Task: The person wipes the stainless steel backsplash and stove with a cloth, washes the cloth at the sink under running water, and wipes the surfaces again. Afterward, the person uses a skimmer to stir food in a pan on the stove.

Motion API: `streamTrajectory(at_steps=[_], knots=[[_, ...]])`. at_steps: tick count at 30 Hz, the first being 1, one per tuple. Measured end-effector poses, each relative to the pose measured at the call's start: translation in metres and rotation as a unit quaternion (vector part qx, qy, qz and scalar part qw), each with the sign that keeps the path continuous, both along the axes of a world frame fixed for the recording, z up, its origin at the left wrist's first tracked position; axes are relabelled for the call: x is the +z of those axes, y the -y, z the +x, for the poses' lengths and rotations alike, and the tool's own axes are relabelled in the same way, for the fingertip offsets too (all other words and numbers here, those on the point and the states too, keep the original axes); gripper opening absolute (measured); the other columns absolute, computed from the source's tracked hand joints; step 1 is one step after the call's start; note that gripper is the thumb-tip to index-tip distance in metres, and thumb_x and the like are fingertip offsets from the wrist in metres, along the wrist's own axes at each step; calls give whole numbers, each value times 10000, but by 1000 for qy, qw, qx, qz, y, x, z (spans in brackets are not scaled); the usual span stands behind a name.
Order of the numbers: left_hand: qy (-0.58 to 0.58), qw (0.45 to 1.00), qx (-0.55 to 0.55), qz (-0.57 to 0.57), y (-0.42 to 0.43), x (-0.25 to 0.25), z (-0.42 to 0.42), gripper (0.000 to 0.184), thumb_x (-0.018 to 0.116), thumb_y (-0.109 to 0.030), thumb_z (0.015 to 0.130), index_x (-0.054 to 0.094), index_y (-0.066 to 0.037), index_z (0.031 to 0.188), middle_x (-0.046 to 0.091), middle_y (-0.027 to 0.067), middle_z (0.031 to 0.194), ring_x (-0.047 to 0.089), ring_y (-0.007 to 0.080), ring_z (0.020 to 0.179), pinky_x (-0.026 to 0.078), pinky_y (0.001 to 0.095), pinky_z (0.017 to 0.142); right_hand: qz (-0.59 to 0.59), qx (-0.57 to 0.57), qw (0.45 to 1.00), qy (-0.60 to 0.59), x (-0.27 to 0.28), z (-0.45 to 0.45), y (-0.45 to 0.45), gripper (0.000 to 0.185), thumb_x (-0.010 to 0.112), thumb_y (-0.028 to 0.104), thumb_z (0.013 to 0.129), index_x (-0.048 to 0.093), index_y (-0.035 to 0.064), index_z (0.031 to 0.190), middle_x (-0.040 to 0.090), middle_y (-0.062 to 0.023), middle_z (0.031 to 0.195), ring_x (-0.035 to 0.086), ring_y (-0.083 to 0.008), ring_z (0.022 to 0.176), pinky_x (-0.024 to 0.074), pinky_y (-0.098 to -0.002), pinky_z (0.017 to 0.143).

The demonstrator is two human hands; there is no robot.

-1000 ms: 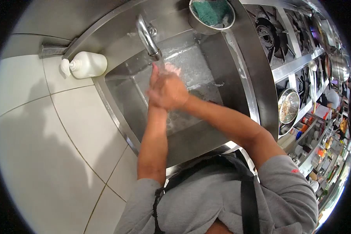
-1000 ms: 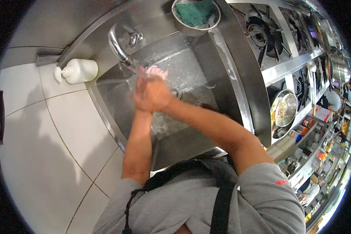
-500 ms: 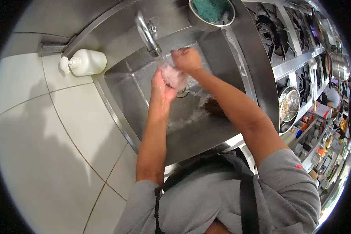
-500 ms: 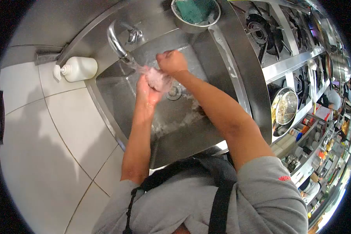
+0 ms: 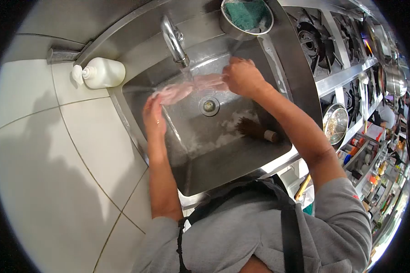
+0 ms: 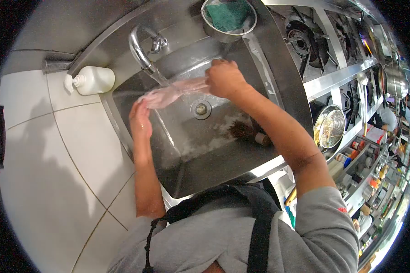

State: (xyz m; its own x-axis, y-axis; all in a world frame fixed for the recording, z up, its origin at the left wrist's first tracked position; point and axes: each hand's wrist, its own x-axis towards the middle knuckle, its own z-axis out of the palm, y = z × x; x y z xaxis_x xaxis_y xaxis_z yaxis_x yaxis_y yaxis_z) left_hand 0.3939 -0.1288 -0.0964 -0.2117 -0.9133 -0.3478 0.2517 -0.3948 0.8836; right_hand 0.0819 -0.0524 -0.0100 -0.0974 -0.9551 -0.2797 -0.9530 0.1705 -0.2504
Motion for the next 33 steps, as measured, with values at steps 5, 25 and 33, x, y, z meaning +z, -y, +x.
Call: streamTrajectory(at_steps=[5,25,33], knots=[[38,999,1,-16,-5,22,24,66,695,-85,948,633,-74,927,679,33,983,620,116,957,449,276,931,3,-22,1000,5,4,-27,-20,190,662,222,885,757,79,967,672,-164,1069,634,-338,1146,467,-501,1010],[-428,774,-55,463,-19,32,-117,479,520,-498,1030,598,-80,1251,662,102,1152,645,244,1019,552,420,871,-233,27,965,115,-27,114,24,448,649,515,920,746,105,766,711,-130,745,686,-340,653,538,-456,617],[-294,906,-74,294,-12,71,-127,514,541,-487,1035,580,-58,1316,672,111,1190,648,250,1097,526,416,971,-186,-88,974,93,-43,84,45,512,576,507,984,732,34,868,737,-190,978,686,-364,996,502,-474,869]])
